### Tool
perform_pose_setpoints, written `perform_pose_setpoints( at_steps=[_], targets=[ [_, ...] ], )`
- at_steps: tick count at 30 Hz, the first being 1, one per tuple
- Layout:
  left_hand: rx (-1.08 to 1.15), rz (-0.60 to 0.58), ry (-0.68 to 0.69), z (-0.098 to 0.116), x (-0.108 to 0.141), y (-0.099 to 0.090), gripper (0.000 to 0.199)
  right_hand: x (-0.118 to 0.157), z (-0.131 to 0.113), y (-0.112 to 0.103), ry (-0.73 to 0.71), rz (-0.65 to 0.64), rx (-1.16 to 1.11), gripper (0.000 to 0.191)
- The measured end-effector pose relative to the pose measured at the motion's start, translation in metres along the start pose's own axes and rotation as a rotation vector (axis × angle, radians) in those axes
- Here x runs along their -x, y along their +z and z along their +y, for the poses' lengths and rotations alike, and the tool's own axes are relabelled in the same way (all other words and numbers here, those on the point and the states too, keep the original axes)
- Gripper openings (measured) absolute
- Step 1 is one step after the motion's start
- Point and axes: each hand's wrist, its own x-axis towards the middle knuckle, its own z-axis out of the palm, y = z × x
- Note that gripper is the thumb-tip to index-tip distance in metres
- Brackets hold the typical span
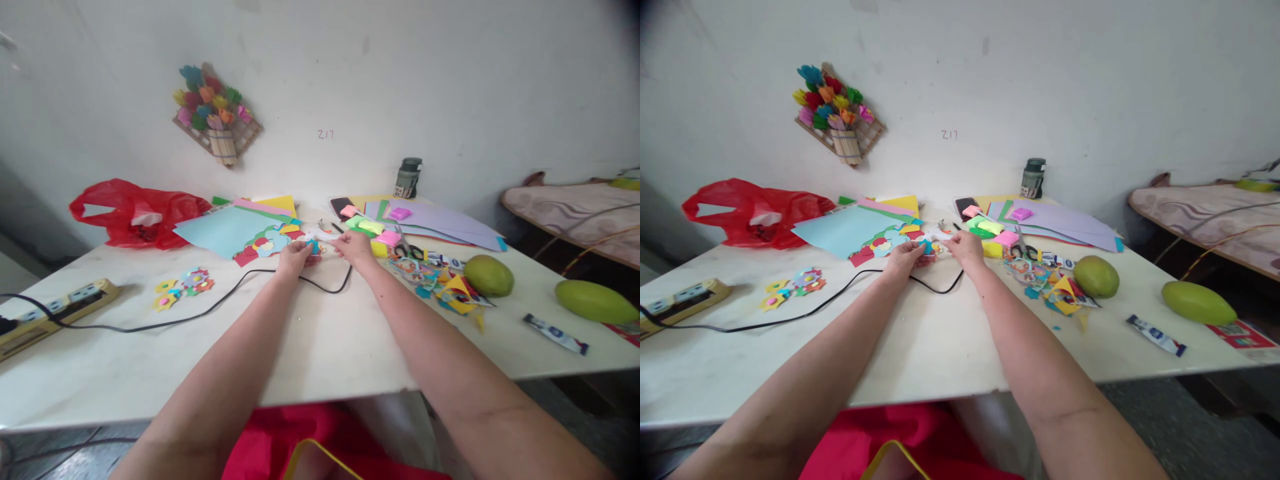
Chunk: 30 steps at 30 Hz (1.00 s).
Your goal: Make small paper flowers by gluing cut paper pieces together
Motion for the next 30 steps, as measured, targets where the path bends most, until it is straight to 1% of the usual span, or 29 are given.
perform_pose_setpoints(
  at_steps=[2,3,4,6,9,11,13,16,18,19,21,23,25,27,30],
  targets=[
    [0.004,0.002,0.001,0.0,0.0,0.0,0.026,-0.001,0.001,0.003,0.0,-0.013,-0.013,0.01],
    [0.005,0.004,0.001,0.0,0.0,0.0,0.026,-0.001,0.001,0.003,-0.001,-0.024,-0.022,0.007],
    [0.006,0.006,0.0,-0.001,0.0,0.0,0.025,0.0,-0.001,0.003,-0.004,-0.035,-0.029,0.008],
    [0.003,0.011,-0.003,0.0,-0.001,0.001,0.024,0.002,-0.005,0.0,-0.01,-0.043,-0.023,0.018],
    [-0.004,0.017,-0.006,0.001,0.0,0.001,0.023,0.006,-0.011,-0.007,0.003,-0.028,0.044,0.036],
    [-0.005,0.016,-0.002,0.001,0.0,0.001,0.024,0.007,-0.012,-0.009,0.002,-0.009,0.086,0.039],
    [-0.001,0.012,0.002,0.001,0.001,0.001,0.025,0.005,-0.008,-0.006,-0.013,0.01,0.105,0.031],
    [-0.001,0.013,0.002,0.0,0.0,0.0,0.025,0.001,-0.001,0.001,-0.05,0.012,0.1,0.013],
    [-0.008,0.014,0.002,0.0,0.0,0.0,0.026,0.0,0.0,0.003,-0.07,-0.013,0.08,0.008],
    [-0.01,0.015,0.002,0.0,0.0,0.0,0.026,0.001,-0.002,0.002,-0.07,-0.025,0.074,0.011],
    [-0.011,0.014,0.002,0.0,-0.001,0.001,0.027,0.004,-0.006,-0.002,-0.056,-0.031,0.091,0.023],
    [-0.01,0.015,0.002,0.0,0.0,0.001,0.027,0.007,-0.011,-0.007,-0.035,-0.007,0.146,0.036],
    [-0.008,0.014,0.004,0.001,0.0,0.001,0.027,0.009,-0.014,-0.01,-0.013,0.023,0.188,0.042],
    [-0.001,0.009,0.008,0.001,0.001,0.001,0.027,0.008,-0.013,-0.009,-0.002,0.039,0.202,0.036],
    [0.006,0.008,0.012,0.002,0.002,0.001,0.027,0.005,-0.008,-0.004,-0.038,0.027,0.187,0.016]
  ],
)
